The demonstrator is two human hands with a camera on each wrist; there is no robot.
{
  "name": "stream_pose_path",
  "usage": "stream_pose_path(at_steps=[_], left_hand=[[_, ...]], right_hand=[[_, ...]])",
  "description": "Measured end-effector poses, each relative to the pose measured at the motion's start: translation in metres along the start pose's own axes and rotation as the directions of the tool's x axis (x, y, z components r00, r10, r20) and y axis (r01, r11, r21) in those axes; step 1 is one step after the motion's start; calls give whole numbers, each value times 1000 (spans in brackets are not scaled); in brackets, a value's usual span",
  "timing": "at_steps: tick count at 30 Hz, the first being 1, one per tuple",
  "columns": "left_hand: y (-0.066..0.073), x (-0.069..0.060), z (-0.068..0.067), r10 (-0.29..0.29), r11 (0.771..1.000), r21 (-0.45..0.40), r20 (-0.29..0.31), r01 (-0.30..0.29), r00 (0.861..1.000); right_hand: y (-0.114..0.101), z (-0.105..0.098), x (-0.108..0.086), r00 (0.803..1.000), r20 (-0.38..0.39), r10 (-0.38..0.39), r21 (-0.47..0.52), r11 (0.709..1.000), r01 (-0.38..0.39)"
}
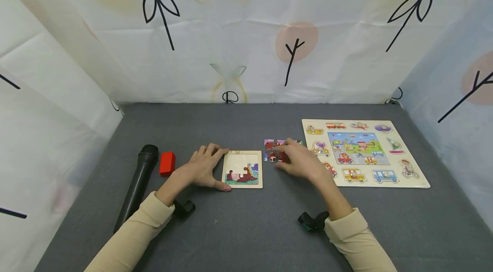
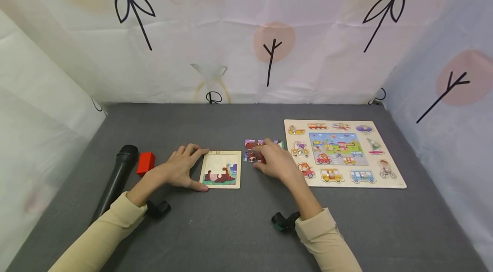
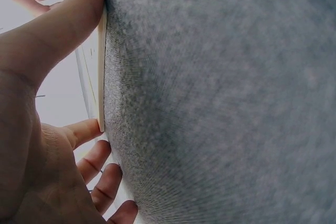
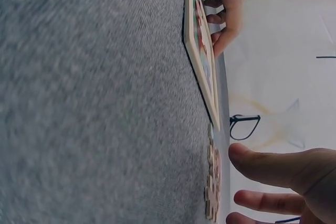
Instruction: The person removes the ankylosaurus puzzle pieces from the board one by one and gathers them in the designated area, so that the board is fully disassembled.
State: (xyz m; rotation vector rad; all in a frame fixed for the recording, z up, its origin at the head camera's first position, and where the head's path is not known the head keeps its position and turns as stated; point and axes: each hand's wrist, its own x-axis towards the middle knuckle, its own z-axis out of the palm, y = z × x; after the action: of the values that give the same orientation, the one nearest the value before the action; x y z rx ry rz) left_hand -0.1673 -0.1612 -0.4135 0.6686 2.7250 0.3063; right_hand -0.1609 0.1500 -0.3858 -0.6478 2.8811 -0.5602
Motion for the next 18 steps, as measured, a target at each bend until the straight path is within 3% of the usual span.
stream_pose_path(at_steps=[18], left_hand=[[0, 0, -1, 0, 1000, 2, -3, 0, 1000]], right_hand=[[-29, 10, 6, 998, 10, -63, 27, 998, 62]])
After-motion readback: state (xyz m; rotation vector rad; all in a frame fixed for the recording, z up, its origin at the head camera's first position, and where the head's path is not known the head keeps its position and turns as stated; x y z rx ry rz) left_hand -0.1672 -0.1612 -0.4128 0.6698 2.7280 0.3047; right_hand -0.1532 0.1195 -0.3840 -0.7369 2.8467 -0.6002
